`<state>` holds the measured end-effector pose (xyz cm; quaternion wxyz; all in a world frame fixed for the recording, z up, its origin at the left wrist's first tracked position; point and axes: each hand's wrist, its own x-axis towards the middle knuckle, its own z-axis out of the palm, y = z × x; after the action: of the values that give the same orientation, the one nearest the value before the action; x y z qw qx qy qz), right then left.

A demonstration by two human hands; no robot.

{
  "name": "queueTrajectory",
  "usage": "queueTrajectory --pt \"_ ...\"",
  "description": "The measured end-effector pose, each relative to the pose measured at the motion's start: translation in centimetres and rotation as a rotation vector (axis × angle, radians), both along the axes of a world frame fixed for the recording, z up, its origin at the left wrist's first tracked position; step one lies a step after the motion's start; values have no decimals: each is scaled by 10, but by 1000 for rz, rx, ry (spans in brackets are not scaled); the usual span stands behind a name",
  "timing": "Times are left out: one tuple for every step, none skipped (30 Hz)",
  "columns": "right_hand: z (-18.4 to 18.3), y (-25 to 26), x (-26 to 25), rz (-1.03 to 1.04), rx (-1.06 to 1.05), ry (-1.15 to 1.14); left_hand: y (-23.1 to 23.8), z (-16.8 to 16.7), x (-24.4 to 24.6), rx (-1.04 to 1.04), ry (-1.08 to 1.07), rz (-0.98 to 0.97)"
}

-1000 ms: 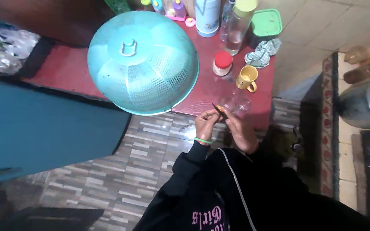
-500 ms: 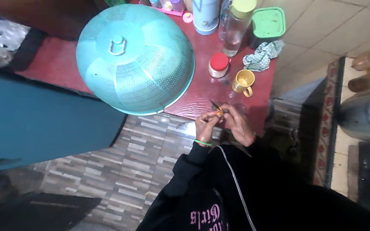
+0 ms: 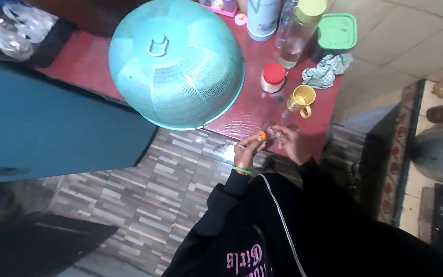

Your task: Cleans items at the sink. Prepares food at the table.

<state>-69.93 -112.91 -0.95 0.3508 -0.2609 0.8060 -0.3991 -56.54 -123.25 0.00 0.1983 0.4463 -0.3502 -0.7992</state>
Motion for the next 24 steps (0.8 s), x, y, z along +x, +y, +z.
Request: queueTrajectory --pt "-1 -1 0 -1 4 -5 0 0 0 2 -2 2" --pt "-2 -1 0 -3 4 -5 -1 -1 1 5 1 1" --pt "-4 -1 1 0 1 -1 -1 -2 2 9 4 -1" --pt "-4 -1 1 5 0 -2 -1 -3 2 13 7 0" --pt "-4 -1 1 13 8 2 0 -4 2 16 12 1" --pt "-3 -2 2 18 24 7 0 -4 2 18 15 1" --pt "-2 -2 2 20 46 13 1 -5 2 22 14 -2" --pt "-2 -3 2 21 60 25 0 -5 2 25 11 -7" --pt "-2 -4 2 23 70 32 0 -4 2 26 6 -10" --pt "-2 -4 2 27 81 40 0 -4 2 26 0 -12" --pt "-2 -4 1 34 96 42 0 -3 1 24 -3 -12" --pt "-2 -5 0 38 106 39 0 -4 1 23 -2 -11" --pt "-3 -5 0 37 114 36 0 -4 1 20 -1 -11" --pt "-3 -6 0 34 119 34 -1 -5 1 17 1 -14" --pt "-4 -6 -1 36 126 39 -1 -5 1 15 -1 -17" --pt "-4 -6 -1 42 141 44 -1 -5 1 17 -2 -19" --pt "-4 -8 -1 51 163 65 -1 -5 1 16 -4 -20" --pt "-4 -9 -1 66 195 78 -1 -6 0 12 -5 -25" --pt "-5 -10 0 74 211 93 -1 -7 0 6 -6 -28" --pt "-6 -11 1 80 217 100 0 -8 -1 1 -5 -30" --pt "-6 -11 2 82 204 108 0 -8 -1 -5 -7 -30" --pt "-4 -9 3 90 178 119 0 -8 -2 -13 -15 -27" --pt "-2 -7 5 98 136 124 -1 -8 -2 -21 -24 -17" --pt "2 -4 9 111 89 126 -1 -9 -3 -33 -33 -6"
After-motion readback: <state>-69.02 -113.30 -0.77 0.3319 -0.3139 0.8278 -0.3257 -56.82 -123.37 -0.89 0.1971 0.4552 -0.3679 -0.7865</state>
